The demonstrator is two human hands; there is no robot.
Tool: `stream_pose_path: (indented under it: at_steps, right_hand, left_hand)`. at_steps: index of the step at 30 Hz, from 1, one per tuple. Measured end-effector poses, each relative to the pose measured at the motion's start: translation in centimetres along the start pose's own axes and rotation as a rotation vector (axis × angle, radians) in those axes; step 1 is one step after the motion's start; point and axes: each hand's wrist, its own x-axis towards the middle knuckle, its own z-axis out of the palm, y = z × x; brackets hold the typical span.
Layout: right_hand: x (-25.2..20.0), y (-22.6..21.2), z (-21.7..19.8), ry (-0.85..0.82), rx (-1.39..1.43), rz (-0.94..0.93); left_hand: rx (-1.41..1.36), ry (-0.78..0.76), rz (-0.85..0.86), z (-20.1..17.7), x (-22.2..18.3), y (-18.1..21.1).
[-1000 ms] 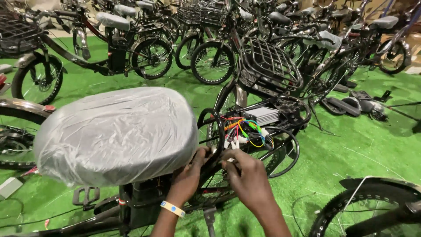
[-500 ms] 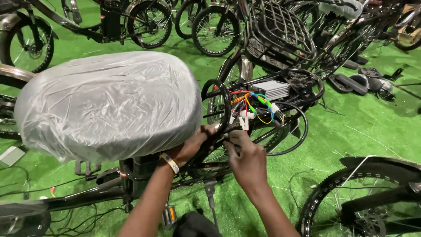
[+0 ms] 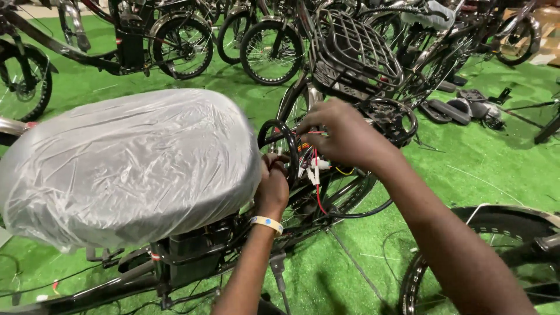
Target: The person connects the wire harness to the controller of an electric bicycle.
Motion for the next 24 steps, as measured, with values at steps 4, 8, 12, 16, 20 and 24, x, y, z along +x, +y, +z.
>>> stream_pose_path:
  at_steps: [4, 8, 12, 16, 20, 24]
  right_hand:
    - [1.3, 3.0, 3.1, -0.200, -0.198, 0.044]
    - [0.6, 4.4, 3.6, -0.193, -0.212, 0.077]
    - [-0.6, 5.8, 4.5, -0.088, -0.145, 0.000]
    - [-1.3, 6.8, 5.1, 0.010, -0.069, -0.030]
    - [-1.6, 7.0, 4.3, 0.114, 0.169, 0.062]
    - [-2.0, 9.3, 3.5, 0.419, 0.740, 0.196]
  left_hand:
    - [0.122, 0.136, -0.027, 0.0, 0.0, 1.1]
    - [-0.265, -0.102, -0.110, -0.3, 1.4, 1.0]
    - [-0.187, -0.141, -0.001, -0.3, 1.6, 1.0]
    - [-0.235, -0.080, -0.077, -0.3, -0.2, 3.5]
    - [-0.274, -0.074, -0.030, -0.4, -0.6, 3.6]
    - [-0.239, -0.099, 0.001, -0.5, -0.4, 2.3]
